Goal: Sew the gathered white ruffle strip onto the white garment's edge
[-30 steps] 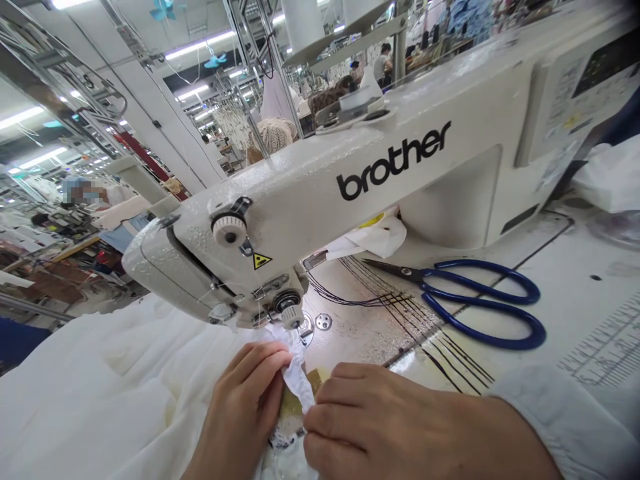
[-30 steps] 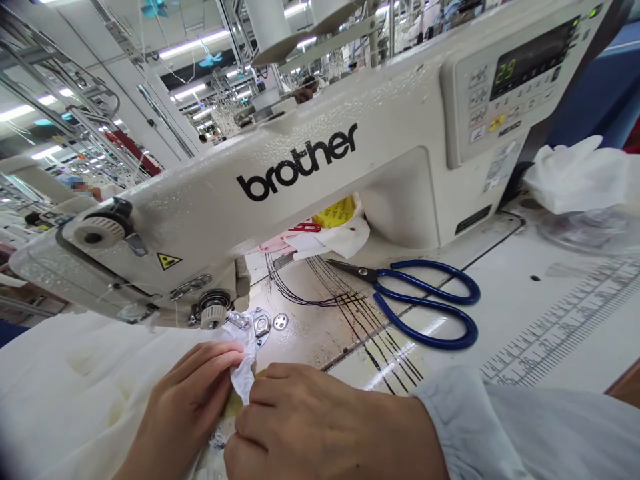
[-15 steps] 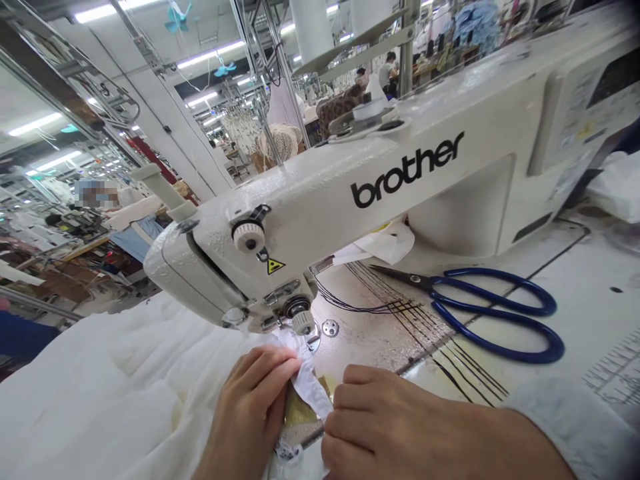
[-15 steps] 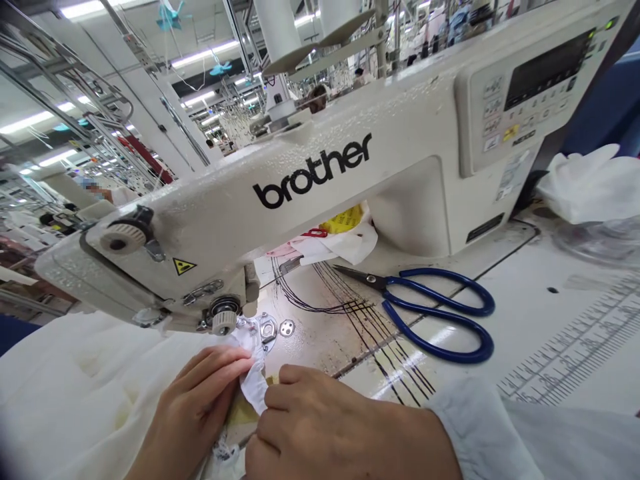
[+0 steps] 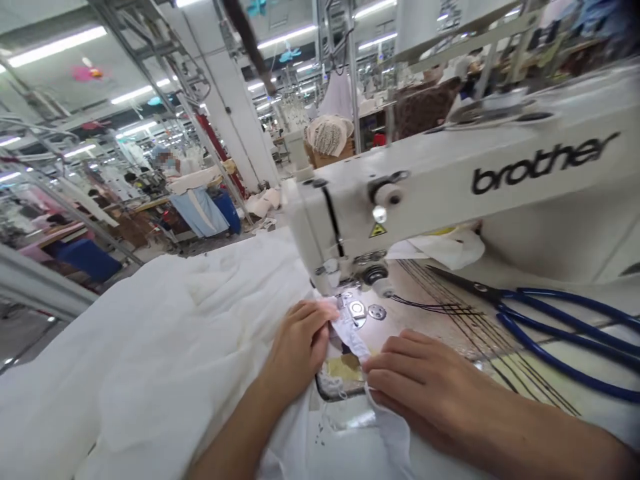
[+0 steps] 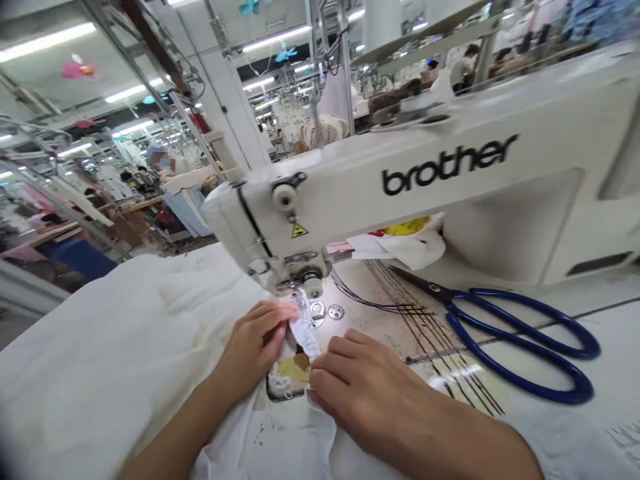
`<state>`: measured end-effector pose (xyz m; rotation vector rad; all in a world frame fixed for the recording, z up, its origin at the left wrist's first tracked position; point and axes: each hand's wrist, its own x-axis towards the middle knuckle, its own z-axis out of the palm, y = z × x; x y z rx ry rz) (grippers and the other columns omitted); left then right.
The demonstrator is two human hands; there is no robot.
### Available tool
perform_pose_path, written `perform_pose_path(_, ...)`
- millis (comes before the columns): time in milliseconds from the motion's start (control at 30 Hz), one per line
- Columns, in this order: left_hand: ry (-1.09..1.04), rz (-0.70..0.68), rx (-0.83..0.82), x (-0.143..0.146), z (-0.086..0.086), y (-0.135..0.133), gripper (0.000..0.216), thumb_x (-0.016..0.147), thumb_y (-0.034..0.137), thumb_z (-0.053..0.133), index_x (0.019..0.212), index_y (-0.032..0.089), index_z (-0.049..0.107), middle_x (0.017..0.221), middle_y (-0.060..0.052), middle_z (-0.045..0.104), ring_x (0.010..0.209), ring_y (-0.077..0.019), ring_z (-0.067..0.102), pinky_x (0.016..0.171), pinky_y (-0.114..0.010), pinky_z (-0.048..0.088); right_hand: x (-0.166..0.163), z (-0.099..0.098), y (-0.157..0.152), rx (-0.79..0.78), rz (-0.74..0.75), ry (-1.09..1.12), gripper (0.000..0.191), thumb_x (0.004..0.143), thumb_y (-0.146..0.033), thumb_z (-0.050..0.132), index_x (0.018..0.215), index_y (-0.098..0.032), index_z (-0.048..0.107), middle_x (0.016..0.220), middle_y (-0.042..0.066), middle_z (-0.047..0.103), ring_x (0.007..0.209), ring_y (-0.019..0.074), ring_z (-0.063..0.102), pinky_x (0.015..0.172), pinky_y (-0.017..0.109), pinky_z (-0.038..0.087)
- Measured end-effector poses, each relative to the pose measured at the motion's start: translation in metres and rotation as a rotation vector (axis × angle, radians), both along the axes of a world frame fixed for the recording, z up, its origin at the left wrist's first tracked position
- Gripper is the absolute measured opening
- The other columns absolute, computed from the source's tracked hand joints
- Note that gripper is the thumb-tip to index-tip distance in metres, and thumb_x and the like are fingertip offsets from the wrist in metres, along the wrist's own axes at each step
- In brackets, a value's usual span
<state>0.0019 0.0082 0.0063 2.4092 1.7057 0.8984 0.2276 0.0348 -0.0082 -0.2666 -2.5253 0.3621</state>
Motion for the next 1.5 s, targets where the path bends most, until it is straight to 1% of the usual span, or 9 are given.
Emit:
perform_pose_path(133,-0.081,0.246,-0.021,-0.009,-0.003,0.004,0.029,0.086,0.010,0.042,0.105,0.016,0.063,0.114,-0.010,0.068,0.108,-0.0207,0.062,0.096,-0.038,0.050,-0.003,0.006,-0.001,-0.027,0.021,-0.014,0.020,0.100,-0.011,0.041,0.097,-0.017,0.059,0.089,0.003,0.064,0.078,0.0187,0.053,0.074,0.036,0.038)
perform_pose_path(233,-0.086,0.301,-0.052,-0.016,-0.008,0.007,0.033,0.085,0.010,0.043,0.112,0.014,0.061,0.119,-0.011,0.067,0.115,-0.0234,0.058,0.102,-0.043,0.045,-0.004,0.009,-0.002,-0.017,0.018,-0.004,0.019,0.099,-0.011,0.042,0.100,-0.018,0.060,0.088,0.003,0.065,0.079,0.0189,0.055,0.075,0.036,0.039)
perform_pose_path(467,-0.078,0.287,-0.080,-0.015,-0.010,0.007,0.038,0.086,0.010,0.040,0.119,0.009,0.059,0.126,-0.014,0.063,0.120,-0.0251,0.054,0.107,-0.045,0.040,-0.005,0.011,-0.001,-0.022,0.014,-0.034,0.017,0.099,-0.012,0.043,0.093,-0.017,0.059,0.092,0.004,0.066,0.080,0.0184,0.056,0.074,0.035,0.041)
perform_pose_path(667,-0.074,0.281,-0.076,-0.017,-0.010,0.008,0.037,0.086,0.011,0.040,0.119,0.011,0.058,0.125,-0.013,0.063,0.120,-0.0246,0.054,0.106,-0.044,0.041,-0.006,0.016,-0.001,-0.009,0.012,-0.038,0.019,0.099,-0.012,0.041,0.094,-0.017,0.059,0.092,0.004,0.066,0.079,0.0179,0.056,0.074,0.035,0.040)
perform_pose_path(967,-0.066,0.223,-0.005,-0.031,-0.015,0.013,0.022,0.085,0.009,0.049,0.101,0.014,0.063,0.114,-0.010,0.067,0.112,-0.0211,0.060,0.102,-0.042,0.046,-0.006,0.015,-0.006,0.001,-0.009,-0.026,0.018,0.099,-0.013,0.040,0.098,-0.018,0.057,0.095,0.004,0.067,0.082,0.0194,0.057,0.079,0.036,0.043)
perform_pose_path(1200,0.000,0.213,0.065,-0.029,-0.019,0.007,0.019,0.092,0.023,0.057,0.108,0.015,0.062,0.116,-0.008,0.065,0.110,-0.0221,0.061,0.095,-0.047,0.049,-0.008,0.013,-0.005,0.092,-0.006,-0.043,0.025,0.096,-0.010,0.038,0.110,-0.016,0.058,0.101,0.008,0.068,0.087,0.0230,0.059,0.076,0.038,0.047)
perform_pose_path(1367,0.044,0.207,0.061,-0.046,-0.014,-0.012,0.021,0.092,0.026,0.056,0.108,0.015,0.063,0.116,-0.009,0.066,0.111,-0.0229,0.061,0.098,-0.049,0.048,-0.008,0.019,-0.025,0.148,0.014,-0.049,0.028,0.096,-0.012,0.046,0.121,-0.020,0.056,0.116,0.004,0.067,0.098,0.0195,0.059,0.085,0.034,0.048)
perform_pose_path(1433,0.058,0.193,0.037,-0.060,-0.010,-0.029,0.022,0.092,0.025,0.052,0.108,0.016,0.065,0.118,-0.010,0.067,0.114,-0.0233,0.060,0.102,-0.049,0.045,0.006,0.019,-0.031,0.175,0.009,-0.039,0.030,0.098,-0.015,0.045,0.124,-0.023,0.055,0.119,0.002,0.067,0.101,0.0185,0.060,0.087,0.033,0.049)
perform_pose_path(1500,0.075,0.181,0.002,-0.071,-0.004,-0.050,0.026,0.091,0.027,0.050,0.109,0.017,0.066,0.121,-0.010,0.067,0.117,-0.0235,0.059,0.105,-0.047,0.044,0.032,0.020,-0.027,0.198,-0.077,0.008,0.028,0.099,-0.019,0.041,0.121,-0.023,0.058,0.115,0.003,0.069,0.101,0.0207,0.062,0.086,0.036,0.050)
